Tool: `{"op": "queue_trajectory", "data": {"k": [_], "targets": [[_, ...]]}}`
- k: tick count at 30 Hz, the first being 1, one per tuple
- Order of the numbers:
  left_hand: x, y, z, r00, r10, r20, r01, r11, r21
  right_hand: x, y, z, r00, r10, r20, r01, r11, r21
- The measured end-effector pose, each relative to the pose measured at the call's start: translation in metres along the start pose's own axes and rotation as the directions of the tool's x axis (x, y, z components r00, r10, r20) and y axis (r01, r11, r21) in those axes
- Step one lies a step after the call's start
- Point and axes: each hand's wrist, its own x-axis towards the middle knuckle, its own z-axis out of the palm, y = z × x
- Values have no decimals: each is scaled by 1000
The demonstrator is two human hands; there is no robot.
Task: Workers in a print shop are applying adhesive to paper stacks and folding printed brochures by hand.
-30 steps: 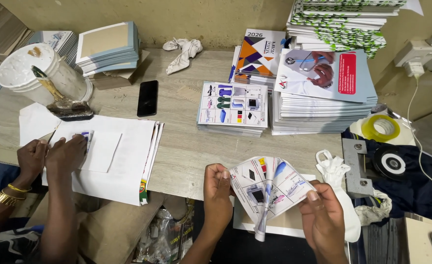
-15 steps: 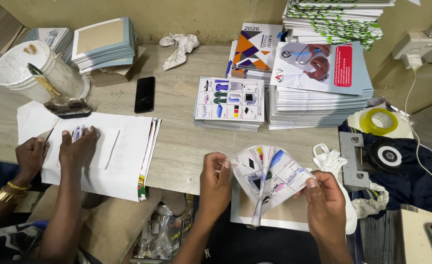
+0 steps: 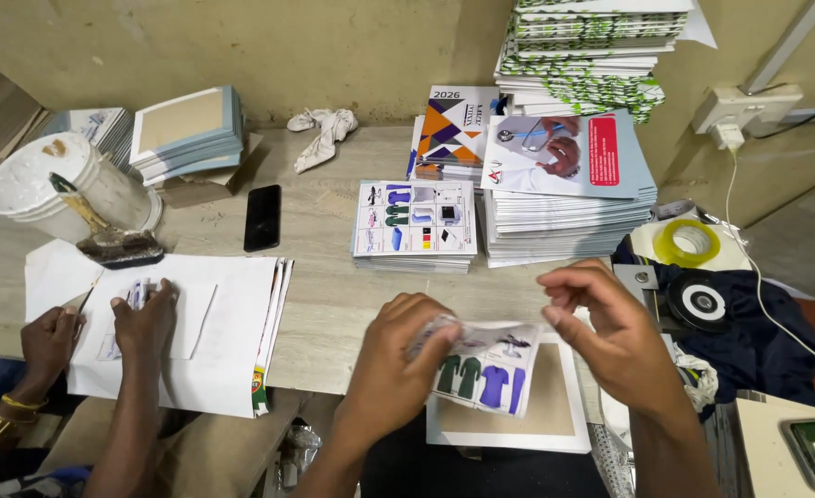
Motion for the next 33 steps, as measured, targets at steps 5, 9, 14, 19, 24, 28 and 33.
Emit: {"op": "queue_trajectory", "data": {"k": [5,9,14,19,24,28,33], "targets": [[-13,-36,-9,965,-257,-62,160,755,-636,-12,63,14,960,264,90,-263,964,-24],[-16,-56,6,915,-377,-145,59,479,-876,-11,74,49,981,132,141,-152,979,138],[-24,-73,24,876,-469,-115,43,312,-949,-12,95,63,998,29,49,-49,879,474],[-30,-91,45,843,-537,4,95,141,-985,-5,81,57,991,-118,66,71,870,488],[-31,-89,51,818,-570,73,158,100,-982,-4,80,57,974,-225,-13,188,783,593],[-36,-79,50,785,-614,87,196,112,-974,-7,72,54,967,-245,-74,248,820,516],[-36,-25,32,871,-427,-241,412,904,-112,-12,55,45,948,-319,-20,307,893,330]]}}
